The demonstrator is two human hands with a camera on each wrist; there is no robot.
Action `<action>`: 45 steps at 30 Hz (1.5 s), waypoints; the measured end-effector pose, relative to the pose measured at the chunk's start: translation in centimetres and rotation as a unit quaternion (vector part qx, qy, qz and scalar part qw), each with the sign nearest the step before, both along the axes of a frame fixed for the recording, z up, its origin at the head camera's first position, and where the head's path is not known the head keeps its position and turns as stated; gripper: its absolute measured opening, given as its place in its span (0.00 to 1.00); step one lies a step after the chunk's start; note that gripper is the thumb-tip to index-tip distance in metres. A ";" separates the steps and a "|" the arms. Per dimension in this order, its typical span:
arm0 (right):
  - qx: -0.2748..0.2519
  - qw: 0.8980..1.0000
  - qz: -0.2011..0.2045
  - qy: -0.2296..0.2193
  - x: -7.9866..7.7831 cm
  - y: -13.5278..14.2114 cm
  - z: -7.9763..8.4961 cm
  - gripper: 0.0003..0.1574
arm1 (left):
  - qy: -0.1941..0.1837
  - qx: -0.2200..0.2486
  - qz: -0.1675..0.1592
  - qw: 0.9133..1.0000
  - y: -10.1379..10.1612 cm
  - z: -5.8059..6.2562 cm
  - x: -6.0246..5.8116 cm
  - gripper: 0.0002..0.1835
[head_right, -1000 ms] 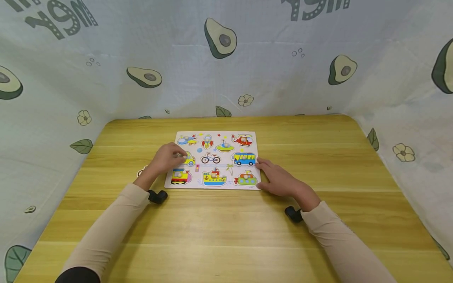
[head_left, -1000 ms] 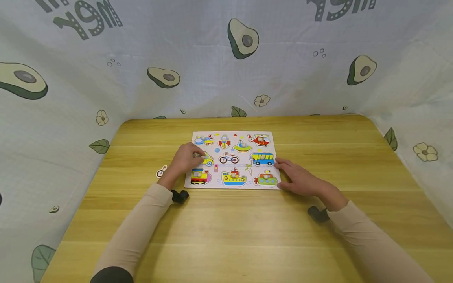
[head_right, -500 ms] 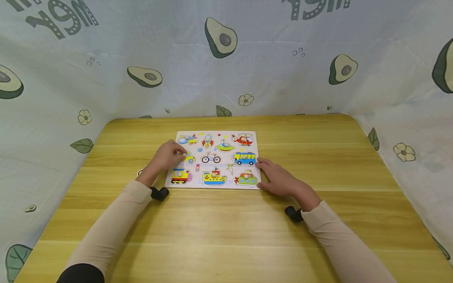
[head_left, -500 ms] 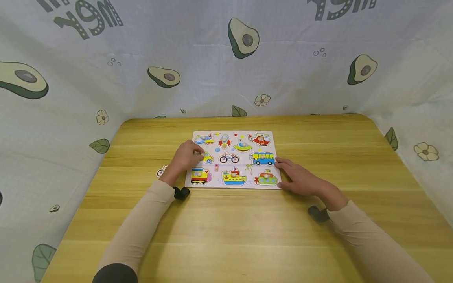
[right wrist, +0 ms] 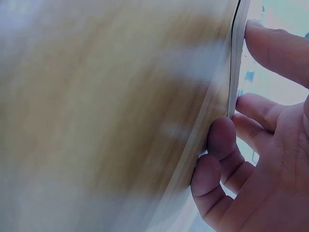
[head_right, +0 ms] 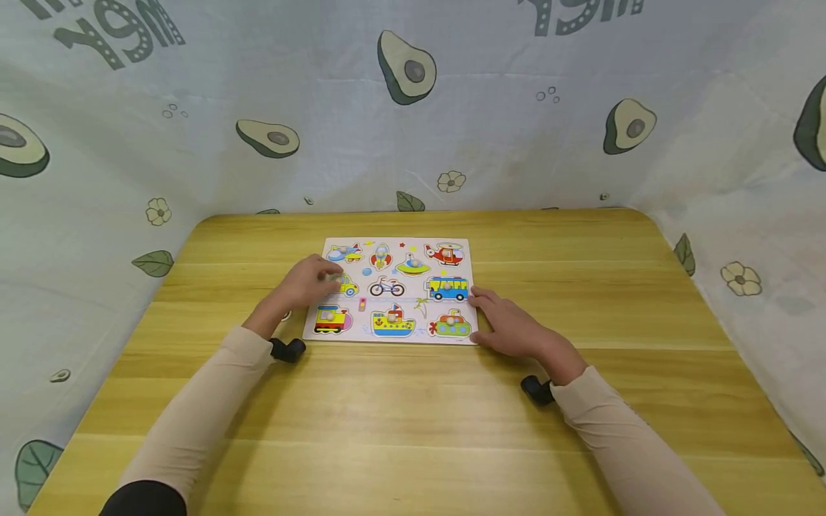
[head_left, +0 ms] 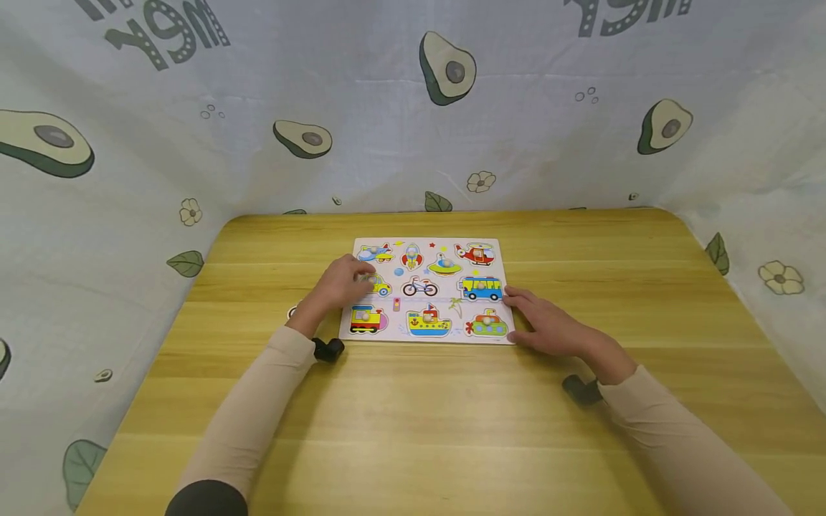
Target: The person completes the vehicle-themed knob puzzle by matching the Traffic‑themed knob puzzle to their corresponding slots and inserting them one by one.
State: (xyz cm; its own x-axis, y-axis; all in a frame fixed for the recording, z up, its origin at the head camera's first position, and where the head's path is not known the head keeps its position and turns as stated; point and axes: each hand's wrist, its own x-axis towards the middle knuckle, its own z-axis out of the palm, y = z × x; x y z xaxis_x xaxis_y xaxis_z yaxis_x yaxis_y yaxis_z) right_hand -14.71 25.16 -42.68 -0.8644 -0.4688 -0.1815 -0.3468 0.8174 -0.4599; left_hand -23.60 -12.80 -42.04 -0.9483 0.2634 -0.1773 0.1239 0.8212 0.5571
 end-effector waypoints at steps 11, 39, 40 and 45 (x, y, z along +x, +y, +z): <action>-0.003 1.000 0.006 0.003 -0.1 -0.1 -0.1 0.43 | 0.031 0.057 0.001 0.998 -5.4 1.7 2.1 0.16; 0.006 1.000 -0.001 0.003 0.0 0.0 0.2 0.43 | 0.033 0.025 -0.009 0.999 -11.2 -0.8 3.8 0.11; 0.006 1.000 -0.001 0.003 0.0 0.0 0.2 0.43 | 0.037 0.021 -0.009 0.999 -11.1 -0.9 3.8 0.11; 0.001 1.000 0.005 0.010 0.1 0.0 0.1 0.43 | 0.049 0.013 -0.005 0.999 -11.1 -1.2 3.6 0.10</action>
